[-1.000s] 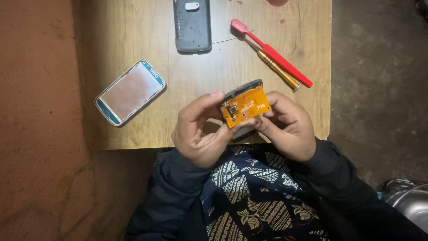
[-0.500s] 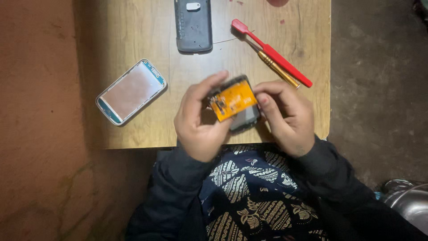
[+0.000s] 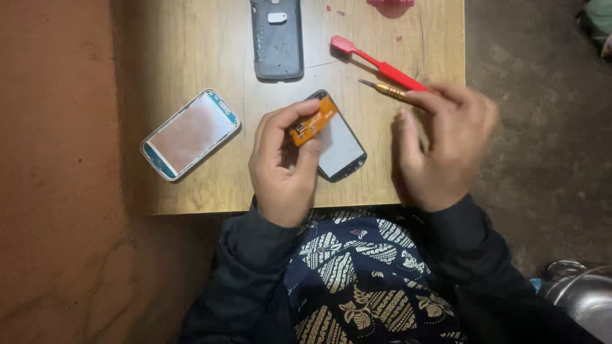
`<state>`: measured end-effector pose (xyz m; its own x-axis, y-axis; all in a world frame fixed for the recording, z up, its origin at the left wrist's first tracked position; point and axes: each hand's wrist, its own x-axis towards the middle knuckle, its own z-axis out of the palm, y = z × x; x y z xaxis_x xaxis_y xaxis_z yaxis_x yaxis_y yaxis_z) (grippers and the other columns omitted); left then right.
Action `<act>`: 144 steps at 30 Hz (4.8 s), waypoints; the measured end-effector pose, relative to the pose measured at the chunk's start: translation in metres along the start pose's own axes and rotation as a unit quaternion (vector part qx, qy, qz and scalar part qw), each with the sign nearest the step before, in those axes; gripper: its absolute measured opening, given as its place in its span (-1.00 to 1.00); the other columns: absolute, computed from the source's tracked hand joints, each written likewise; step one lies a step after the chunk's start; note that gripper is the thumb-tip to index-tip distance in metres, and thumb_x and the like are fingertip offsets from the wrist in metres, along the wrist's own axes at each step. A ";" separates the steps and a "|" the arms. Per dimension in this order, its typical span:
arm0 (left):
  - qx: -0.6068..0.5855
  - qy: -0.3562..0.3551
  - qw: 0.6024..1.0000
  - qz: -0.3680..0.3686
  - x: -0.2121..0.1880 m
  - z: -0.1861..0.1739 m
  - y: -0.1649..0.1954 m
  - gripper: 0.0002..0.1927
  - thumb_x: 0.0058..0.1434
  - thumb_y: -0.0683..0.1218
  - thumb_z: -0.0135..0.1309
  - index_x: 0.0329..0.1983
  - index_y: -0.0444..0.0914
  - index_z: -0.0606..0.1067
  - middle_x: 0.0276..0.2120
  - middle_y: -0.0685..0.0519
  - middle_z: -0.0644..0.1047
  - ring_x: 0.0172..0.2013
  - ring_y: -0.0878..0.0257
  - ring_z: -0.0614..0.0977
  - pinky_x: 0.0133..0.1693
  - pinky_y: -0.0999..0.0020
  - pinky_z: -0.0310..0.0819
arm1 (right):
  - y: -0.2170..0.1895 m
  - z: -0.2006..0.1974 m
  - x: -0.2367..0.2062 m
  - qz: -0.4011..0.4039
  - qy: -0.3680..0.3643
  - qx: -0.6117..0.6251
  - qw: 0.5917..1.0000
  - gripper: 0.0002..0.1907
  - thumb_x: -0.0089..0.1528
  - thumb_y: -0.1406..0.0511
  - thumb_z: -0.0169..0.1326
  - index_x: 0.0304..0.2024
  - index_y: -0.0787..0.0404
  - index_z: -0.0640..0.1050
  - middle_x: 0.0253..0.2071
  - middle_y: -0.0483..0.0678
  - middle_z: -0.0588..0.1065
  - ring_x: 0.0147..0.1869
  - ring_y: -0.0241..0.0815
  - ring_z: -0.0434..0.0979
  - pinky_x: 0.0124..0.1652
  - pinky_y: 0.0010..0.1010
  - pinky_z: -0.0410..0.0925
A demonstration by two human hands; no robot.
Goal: The person uses a screwdriver to remove screws from a white phone, then opens the back cover. They handle a second phone, peel off a protective film, and use a toothbrush to clean the internal components.
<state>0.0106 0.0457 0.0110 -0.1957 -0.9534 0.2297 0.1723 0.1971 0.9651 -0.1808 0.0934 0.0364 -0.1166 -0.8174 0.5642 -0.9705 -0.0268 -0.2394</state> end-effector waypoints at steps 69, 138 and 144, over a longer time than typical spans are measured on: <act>0.230 0.090 0.961 0.126 -0.008 -0.016 -0.002 -0.69 0.14 -0.42 0.18 -0.11 -0.27 0.48 -0.07 -0.05 0.59 -0.20 0.20 0.72 -0.18 0.43 0.64 | 0.013 -0.003 0.000 0.179 -0.089 0.386 0.901 -0.75 0.42 0.37 0.12 0.13 0.31 0.48 -0.12 -0.06 0.55 -0.12 -0.38 0.56 -0.15 -0.55 0.41; 0.202 0.081 0.974 0.068 -0.009 -0.008 0.000 -0.80 0.20 -0.32 0.26 -0.18 -0.33 0.48 -0.05 -0.10 0.58 -0.17 0.22 0.68 -0.13 0.41 0.59 | -0.012 0.026 0.028 0.313 -0.269 0.598 0.687 -0.80 0.34 0.29 0.12 -0.05 0.28 0.54 -0.23 -0.27 0.50 -0.16 -0.53 0.42 -0.16 -0.64 0.32; 0.242 0.069 0.959 0.132 -0.008 -0.010 0.001 -0.83 0.43 -0.25 0.12 0.06 -0.36 0.54 0.01 -0.10 0.57 -0.03 0.16 0.66 0.10 0.36 0.55 | -0.013 0.025 0.029 0.348 -0.284 0.626 0.637 -0.79 0.38 0.27 0.10 0.02 0.23 0.51 -0.34 -0.31 0.40 -0.36 -0.55 0.26 -0.40 -0.67 0.13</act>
<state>0.0224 0.0511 0.0084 -0.0721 -0.8702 0.4874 -0.2767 0.4869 0.8285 -0.1667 0.0557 0.0365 0.0144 -0.9491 -0.3147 0.2451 0.3085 -0.9191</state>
